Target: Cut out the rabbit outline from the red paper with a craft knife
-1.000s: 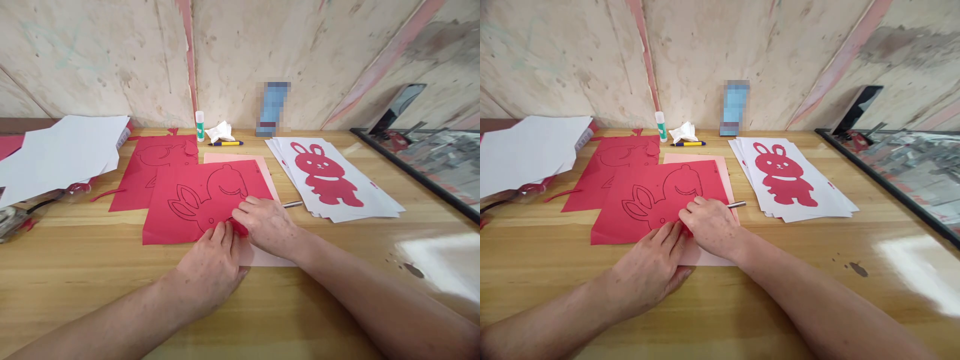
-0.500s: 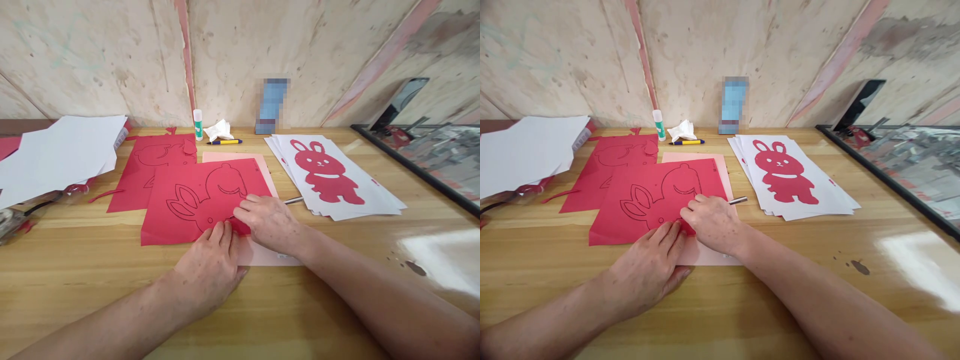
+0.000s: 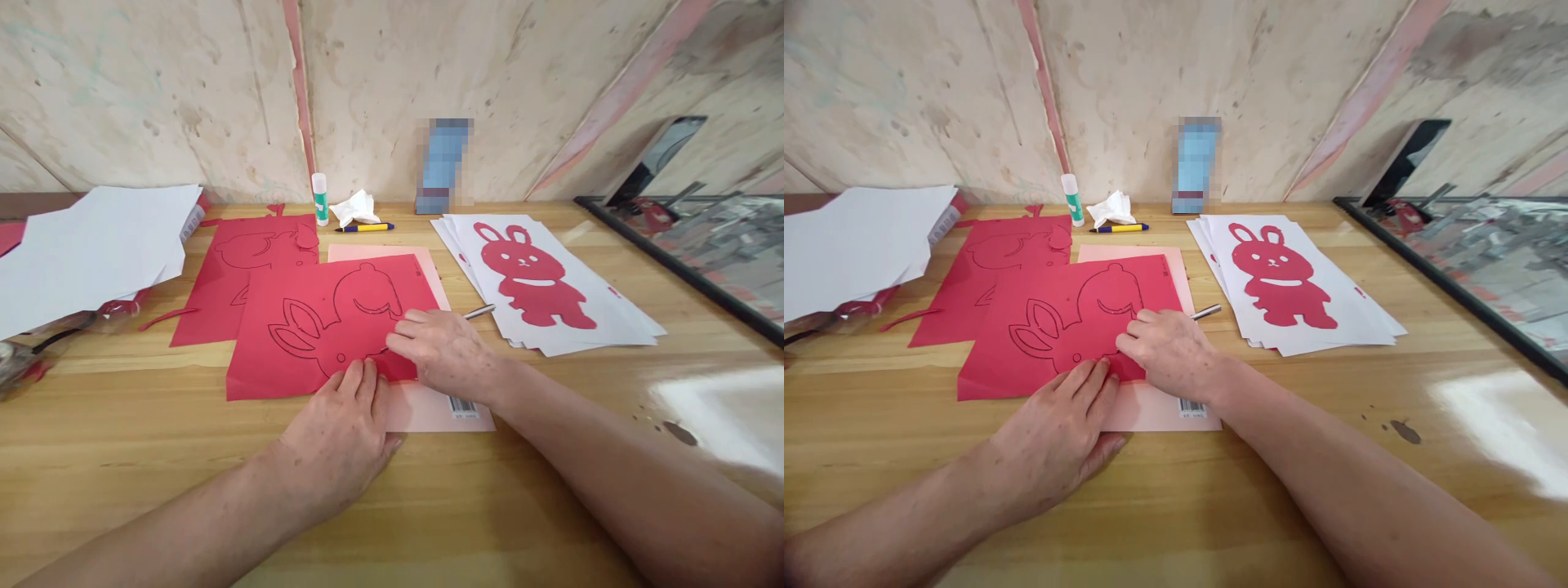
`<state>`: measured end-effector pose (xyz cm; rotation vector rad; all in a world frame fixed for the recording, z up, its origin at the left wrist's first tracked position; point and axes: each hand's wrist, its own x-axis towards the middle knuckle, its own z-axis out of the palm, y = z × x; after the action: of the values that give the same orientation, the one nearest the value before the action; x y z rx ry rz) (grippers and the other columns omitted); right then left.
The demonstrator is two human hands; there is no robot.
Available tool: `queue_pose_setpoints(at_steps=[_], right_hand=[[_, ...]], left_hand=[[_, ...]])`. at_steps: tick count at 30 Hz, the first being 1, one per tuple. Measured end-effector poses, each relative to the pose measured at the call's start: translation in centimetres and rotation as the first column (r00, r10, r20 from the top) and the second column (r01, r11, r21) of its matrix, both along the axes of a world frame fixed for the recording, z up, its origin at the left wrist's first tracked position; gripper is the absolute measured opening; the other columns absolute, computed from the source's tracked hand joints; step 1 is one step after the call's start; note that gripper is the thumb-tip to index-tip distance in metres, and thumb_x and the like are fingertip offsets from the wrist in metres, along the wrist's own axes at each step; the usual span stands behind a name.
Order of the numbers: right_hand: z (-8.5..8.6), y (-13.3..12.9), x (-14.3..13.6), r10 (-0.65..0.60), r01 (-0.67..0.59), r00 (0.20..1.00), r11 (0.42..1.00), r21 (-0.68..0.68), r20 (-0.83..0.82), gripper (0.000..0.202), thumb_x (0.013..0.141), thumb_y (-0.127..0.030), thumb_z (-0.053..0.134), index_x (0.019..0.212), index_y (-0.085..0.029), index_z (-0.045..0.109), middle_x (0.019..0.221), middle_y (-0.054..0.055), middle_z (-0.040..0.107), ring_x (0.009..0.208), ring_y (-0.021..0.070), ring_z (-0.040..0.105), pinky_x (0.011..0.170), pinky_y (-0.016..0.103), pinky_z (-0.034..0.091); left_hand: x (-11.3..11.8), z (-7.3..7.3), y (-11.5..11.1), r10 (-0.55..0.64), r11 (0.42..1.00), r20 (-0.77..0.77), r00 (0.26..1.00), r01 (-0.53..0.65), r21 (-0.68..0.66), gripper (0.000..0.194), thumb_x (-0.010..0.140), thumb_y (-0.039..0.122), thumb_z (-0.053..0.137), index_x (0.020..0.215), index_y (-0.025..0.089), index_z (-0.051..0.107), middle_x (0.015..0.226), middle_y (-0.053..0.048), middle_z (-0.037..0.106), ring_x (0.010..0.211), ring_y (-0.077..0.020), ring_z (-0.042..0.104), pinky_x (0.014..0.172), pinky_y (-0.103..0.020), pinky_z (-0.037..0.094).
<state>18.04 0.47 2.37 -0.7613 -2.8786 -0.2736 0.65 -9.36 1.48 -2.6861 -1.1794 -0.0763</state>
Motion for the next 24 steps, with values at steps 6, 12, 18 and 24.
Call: queue_pose_setpoints(at_steps=[6,12,18,24], right_hand=[[-0.3,0.7,0.5,0.018,-0.018,1.000,1.000,-0.002,0.009,0.024,0.065,0.002,0.044,0.069,-0.017,0.057,0.060,0.002,0.052,0.063,0.0146,0.037,0.052,0.029,0.015],[-0.2,1.0,0.7,0.022,-0.021,0.999,1.000,-0.005,0.042,0.024,0.066,0.002,0.044,0.070,-0.018,0.057,0.060,0.002,0.053,0.065,0.0151,0.039,0.053,0.030,0.017],[-0.2,1.2,0.9,0.023,-0.023,0.998,1.000,-0.001,0.059,0.025,0.068,0.002,0.044,0.070,-0.018,0.058,0.062,0.002,0.054,0.065,0.0152,0.039,0.054,0.029,0.019],[-0.1,0.9,1.0,0.011,-0.012,0.998,1.000,0.008,0.063,0.023,0.066,0.001,0.045,0.071,-0.017,0.058,0.064,0.003,0.055,0.065,0.0151,0.041,0.054,0.029,0.021]], left_hand=[[0.0,0.1,0.1,0.002,1.000,0.005,1.000,-0.002,0.017,0.047,0.091,0.037,0.041,0.113,-0.001,0.057,0.112,-0.024,0.059,0.104,-0.0343,0.054,0.081,-0.044,0.048],[-0.1,0.0,0.1,0.006,1.000,-0.001,1.000,-0.006,-0.010,0.048,0.092,0.037,0.040,0.117,-0.001,0.054,0.113,-0.024,0.058,0.106,-0.0332,0.053,0.083,-0.044,0.046],[-0.1,0.3,0.2,0.015,0.999,0.021,1.000,-0.014,-0.039,0.047,0.092,0.037,0.039,0.116,0.000,0.054,0.112,-0.023,0.058,0.104,-0.0330,0.053,0.083,-0.044,0.046],[-0.4,0.4,0.2,0.000,0.998,0.024,1.000,0.001,-0.059,0.044,0.092,0.037,0.040,0.114,0.001,0.056,0.113,-0.022,0.058,0.105,-0.0319,0.052,0.085,-0.044,0.046]])
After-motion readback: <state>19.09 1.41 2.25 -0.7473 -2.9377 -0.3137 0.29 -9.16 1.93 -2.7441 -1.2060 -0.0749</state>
